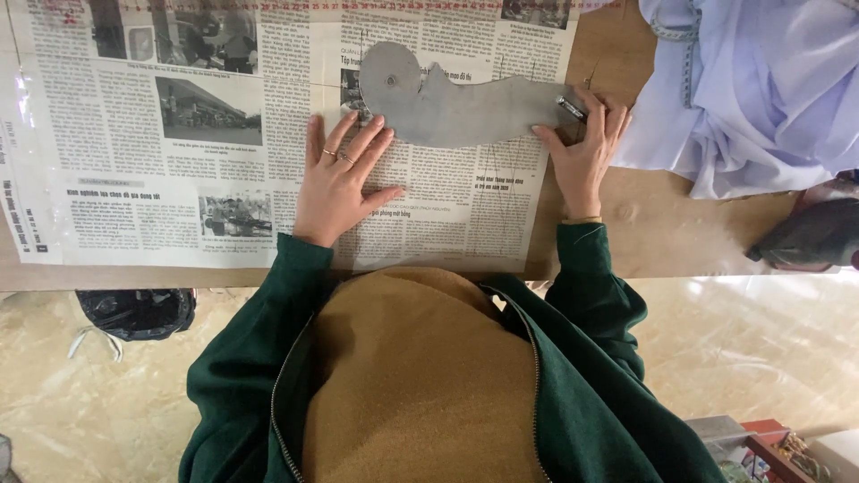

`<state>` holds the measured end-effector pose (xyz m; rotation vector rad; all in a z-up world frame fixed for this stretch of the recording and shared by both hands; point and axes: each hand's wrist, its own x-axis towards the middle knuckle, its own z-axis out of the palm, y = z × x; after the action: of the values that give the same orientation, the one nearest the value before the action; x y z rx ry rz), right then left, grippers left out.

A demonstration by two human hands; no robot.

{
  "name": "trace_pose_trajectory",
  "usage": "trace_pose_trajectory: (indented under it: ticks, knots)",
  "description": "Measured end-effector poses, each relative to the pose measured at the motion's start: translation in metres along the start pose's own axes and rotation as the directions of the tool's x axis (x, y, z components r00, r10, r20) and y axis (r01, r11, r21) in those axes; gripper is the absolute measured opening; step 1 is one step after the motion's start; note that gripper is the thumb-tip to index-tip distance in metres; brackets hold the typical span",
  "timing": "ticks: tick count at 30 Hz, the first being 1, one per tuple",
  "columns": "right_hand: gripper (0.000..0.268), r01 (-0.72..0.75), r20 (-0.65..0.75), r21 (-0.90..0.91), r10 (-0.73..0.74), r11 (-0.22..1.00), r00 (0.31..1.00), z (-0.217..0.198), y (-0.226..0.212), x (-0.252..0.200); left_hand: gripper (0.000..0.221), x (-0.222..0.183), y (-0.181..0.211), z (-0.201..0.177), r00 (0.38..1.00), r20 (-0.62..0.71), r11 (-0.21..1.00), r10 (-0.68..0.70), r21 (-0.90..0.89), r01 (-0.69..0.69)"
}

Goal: Drawing and marking garment patterns on newspaper using a ruler and a pen.

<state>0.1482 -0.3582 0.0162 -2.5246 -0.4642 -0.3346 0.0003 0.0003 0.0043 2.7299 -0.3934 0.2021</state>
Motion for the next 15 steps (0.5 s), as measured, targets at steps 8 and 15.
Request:
trace_pose_trajectory:
  ticks: [8,15]
  knots:
    - [0.061,0.022,0.008,0.003,-0.022,1.0,1.0,-0.001,0.004,-0.001,0.053,0.008,0.017,0.001,0.995,-0.072,0.997,-0.071,0.014,0.072]
    - [0.061,0.029,-0.017,0.007,-0.029,1.0,0.999,0.0,0.005,0.0,0.014,0.046,0.016,0.003,0.988,-0.151,0.973,0.041,0.231,-0.005]
